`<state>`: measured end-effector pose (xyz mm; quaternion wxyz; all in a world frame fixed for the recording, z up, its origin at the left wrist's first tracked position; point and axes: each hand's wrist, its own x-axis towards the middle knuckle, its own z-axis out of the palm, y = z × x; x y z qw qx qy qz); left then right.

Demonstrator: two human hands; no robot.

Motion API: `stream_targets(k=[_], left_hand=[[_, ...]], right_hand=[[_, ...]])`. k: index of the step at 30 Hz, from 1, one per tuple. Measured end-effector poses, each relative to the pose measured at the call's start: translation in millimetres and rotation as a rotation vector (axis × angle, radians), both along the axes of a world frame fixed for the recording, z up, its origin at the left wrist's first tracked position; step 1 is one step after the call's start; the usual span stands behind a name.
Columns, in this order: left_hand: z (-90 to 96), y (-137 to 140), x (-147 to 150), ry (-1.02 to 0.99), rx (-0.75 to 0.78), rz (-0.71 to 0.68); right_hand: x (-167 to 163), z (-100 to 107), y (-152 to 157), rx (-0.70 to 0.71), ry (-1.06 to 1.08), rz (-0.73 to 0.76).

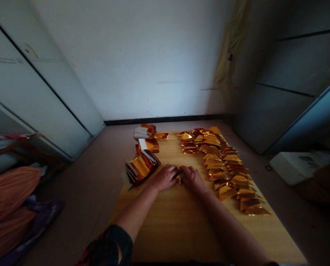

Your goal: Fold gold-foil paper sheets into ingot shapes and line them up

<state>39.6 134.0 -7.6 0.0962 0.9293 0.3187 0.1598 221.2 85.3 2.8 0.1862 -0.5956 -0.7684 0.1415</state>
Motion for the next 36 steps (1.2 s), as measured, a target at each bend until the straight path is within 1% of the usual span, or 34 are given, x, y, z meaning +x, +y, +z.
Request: stream_targets(k=[7,12,15,19,23,28,32,36], left_hand=[[0.3,1,2,0.035,0.012,0.001],[2.1,1,2,0.038,0.018,-0.003],[2.9,1,1,0.013,0.008,-0.012],[0.9,-1,1,-0.017,0.014,-0.026],[-1.4,-7,2,-0.027,0.04,0.009],[6.5,-18,-1,0.032,0.044,0.064],[15.2,-22,-5,0.08,0.056,0.083],[19.6,-26,-4,0.118,0.099,0.108]], right_hand=[[0,0,0,-0.002,-0.005,0.0],[-5,2,-3,0.069,-0.09,-0.035],[-10,0,-5,0.048,-0.14,-0.046],[-17,-2,-14,0.031,-0.167,-0.06],[-19,2,-27,0.059,-0.233,-0.022],[-11,2,-35,0.085,-0.327,0.045],[-2,1,-31,0.104,-0.333,0.059],[2,4,-26,0.116,-0.321,0.064]])
